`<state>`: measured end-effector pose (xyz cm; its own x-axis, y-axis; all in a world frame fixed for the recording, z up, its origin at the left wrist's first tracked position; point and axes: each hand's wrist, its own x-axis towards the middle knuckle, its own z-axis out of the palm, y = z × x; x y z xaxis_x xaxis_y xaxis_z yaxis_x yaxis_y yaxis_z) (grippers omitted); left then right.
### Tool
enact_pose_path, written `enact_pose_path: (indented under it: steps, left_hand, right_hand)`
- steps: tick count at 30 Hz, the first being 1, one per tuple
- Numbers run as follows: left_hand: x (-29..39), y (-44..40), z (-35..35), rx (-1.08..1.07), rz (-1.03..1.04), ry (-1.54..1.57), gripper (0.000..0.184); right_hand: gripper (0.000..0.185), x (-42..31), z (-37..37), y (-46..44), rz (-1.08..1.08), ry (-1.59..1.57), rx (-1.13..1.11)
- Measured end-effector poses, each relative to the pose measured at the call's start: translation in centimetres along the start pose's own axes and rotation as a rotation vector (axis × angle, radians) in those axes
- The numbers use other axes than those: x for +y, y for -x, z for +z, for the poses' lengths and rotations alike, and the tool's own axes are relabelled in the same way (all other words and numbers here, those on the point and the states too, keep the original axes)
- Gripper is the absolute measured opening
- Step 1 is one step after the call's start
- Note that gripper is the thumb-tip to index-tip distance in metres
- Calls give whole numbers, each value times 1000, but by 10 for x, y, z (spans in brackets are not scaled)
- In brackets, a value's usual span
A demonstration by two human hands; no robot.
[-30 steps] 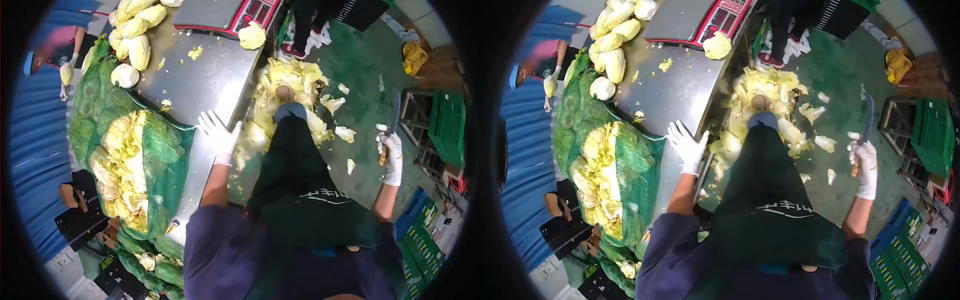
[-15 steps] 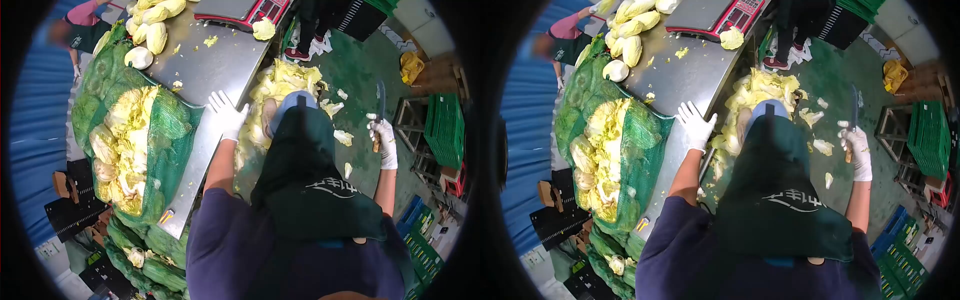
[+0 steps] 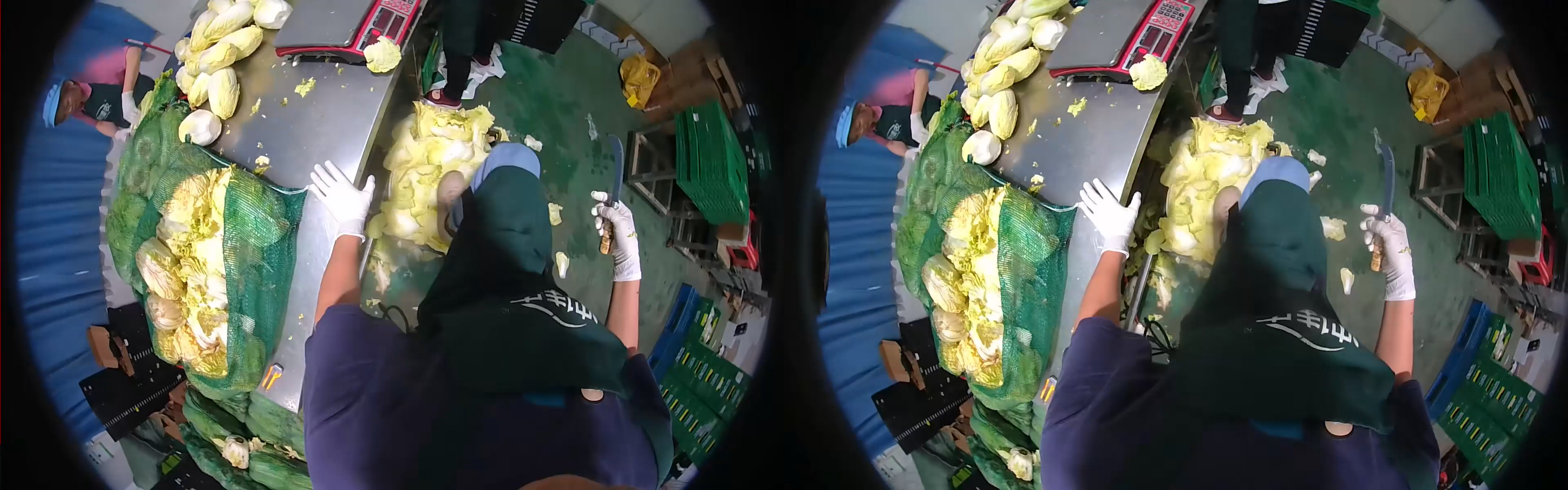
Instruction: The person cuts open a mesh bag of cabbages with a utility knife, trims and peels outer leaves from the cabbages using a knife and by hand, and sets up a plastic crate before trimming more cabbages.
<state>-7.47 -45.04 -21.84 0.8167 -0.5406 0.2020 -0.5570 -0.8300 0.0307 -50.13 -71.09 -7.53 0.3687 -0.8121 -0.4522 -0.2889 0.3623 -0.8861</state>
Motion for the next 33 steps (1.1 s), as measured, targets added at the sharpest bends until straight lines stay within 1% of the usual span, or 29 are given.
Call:
enact_pose_path:
  steps: [2, 4, 6, 7, 9, 10, 14, 16, 17, 18, 19, 20, 21, 22, 23, 24, 25, 26, 27, 28, 30, 31, 32, 33]
  left_hand:
    - [0, 1, 1, -24, -1, 2, 98]
    - [3, 1, 2, -29, -34, 0, 98]
    - [4, 0, 0, -32, -25, -4, 99]
    - [6, -4, 1, -26, -44, 4, 99]
    - [2, 0, 2, -18, -25, 5, 99]
    - [3, -2, 2, -66, -49, -17, 99]
    - [2, 0, 6, 4, -20, 67, 99]
    - [4, -3, 8, -5, -26, 39, 98]
    - [7, -6, 8, -6, -36, 59, 98]
    - [8, -10, 14, 19, -29, 42, 97]
    - [7, -11, 17, 41, -30, 21, 97]
    - [10, -15, -5, -55, -34, 159, 96]
    - [11, -15, 19, 150, -37, 123, 92]
    - [10, -17, 41, 241, -41, 81, 90]
    - [9, -17, 29, 189, -24, 211, 88]
    - [11, -18, 31, 203, -37, 127, 86]
    - [14, -16, 54, 332, -31, 105, 84]
    - [24, -7, -6, -72, -105, 296, 84]
    - [45, 12, 16, 212, -151, 256, 74]
    - [67, 27, 37, 350, -209, 219, 64]
    - [91, 88, 52, 426, -167, 21, 57]
    - [104, 137, 37, 248, -224, 508, 49]
    - [105, 179, 50, -53, -294, 738, 45]
    - [110, 235, 77, 185, -214, 511, 44]
  right_hand:
    - [31, -8, 7, -8, -16, 33, -9]
    - [31, 4, 6, 1, 9, 58, -4]
    - [32, 14, 1, 2, -4, 57, -3]
    - [31, 26, -5, -1, 49, 4, -11]
    - [31, 38, -6, -4, 102, 1, -15]
    - [31, 40, -8, -8, 112, 13, -26]
    - [31, 39, -15, -36, 104, 74, -129]
    - [32, 57, -25, -57, 136, 205, -138]
    - [33, 61, -18, -57, 145, 357, -112]
    - [33, 83, -26, -66, 128, 378, -139]
    - [31, 101, -27, -68, 185, 494, -134]
    - [26, 144, -45, -84, 90, 716, -151]
    - [31, 199, -76, -104, 67, 903, -169]
    - [11, 242, -100, -118, 169, 1056, -139]
    - [12, 265, -112, -111, 305, 1201, -169]
    - [15, 283, -125, -105, 340, 1270, -265]
    - [21, 300, -139, -105, 368, 1344, -369]
    - [21, 305, -148, -103, 399, 1369, -446]
    - [21, 302, -147, -106, 422, 1353, -500]
    - [21, 297, -141, -111, 444, 1336, -555]
    - [21, 288, -112, -125, 454, 1305, -646]
    - [21, 280, -92, -130, 441, 1300, -688]
    - [21, 276, -77, -138, 419, 1294, -719]
    - [21, 273, -64, -146, 395, 1298, -747]
